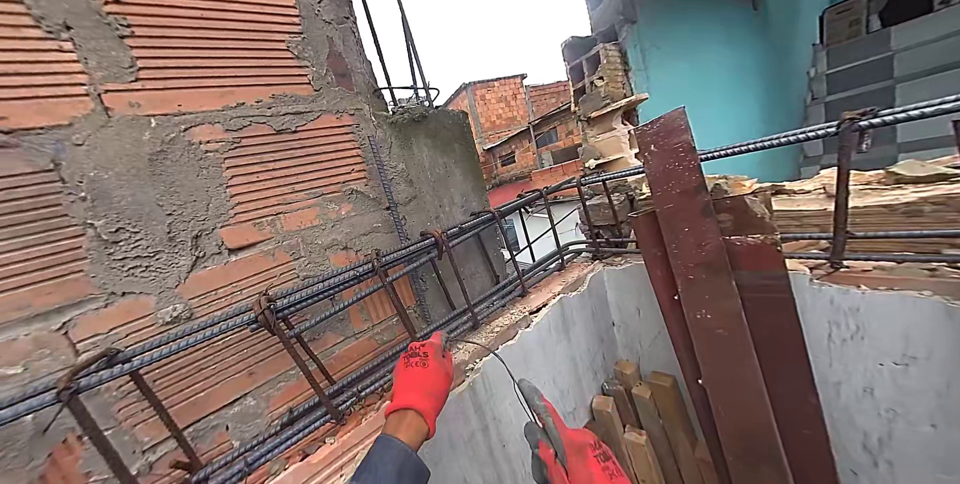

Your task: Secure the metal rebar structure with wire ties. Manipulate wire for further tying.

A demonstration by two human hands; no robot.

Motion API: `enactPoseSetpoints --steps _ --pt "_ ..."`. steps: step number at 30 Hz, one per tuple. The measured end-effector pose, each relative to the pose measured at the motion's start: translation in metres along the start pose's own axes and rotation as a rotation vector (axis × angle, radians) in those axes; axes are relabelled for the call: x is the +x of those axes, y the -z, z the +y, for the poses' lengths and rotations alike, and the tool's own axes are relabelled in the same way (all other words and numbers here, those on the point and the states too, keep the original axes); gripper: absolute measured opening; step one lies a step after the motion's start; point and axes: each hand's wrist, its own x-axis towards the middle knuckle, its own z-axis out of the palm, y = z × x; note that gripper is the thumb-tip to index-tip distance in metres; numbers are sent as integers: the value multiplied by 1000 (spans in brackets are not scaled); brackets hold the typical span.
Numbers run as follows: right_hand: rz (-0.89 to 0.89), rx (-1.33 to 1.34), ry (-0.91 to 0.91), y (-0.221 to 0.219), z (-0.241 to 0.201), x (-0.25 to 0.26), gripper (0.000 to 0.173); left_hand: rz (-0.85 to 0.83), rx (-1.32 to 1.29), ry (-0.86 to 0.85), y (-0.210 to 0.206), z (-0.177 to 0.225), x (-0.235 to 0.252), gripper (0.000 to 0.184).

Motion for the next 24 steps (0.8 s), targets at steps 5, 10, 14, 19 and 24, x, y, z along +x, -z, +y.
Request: enactPoseSetpoints --steps 5,10,14,19,24 --pt "291 -80 126 46 14 38 53 25 -869 -24 -19 -30 31 44" --pt "144 -381 -36 66 -48 91 46 47 -1000 101 -42 -16 40 52" --pt "91 -514 -85 44 -85 134 51 86 -598 161 -23 9 60 66" --pt "94 -589 -89 28 -118 149 53 195 -551 238 -19 14 104 70" --pt "112 -552 -189 32 -127 134 53 316 -470 118 -25 15 110 58"
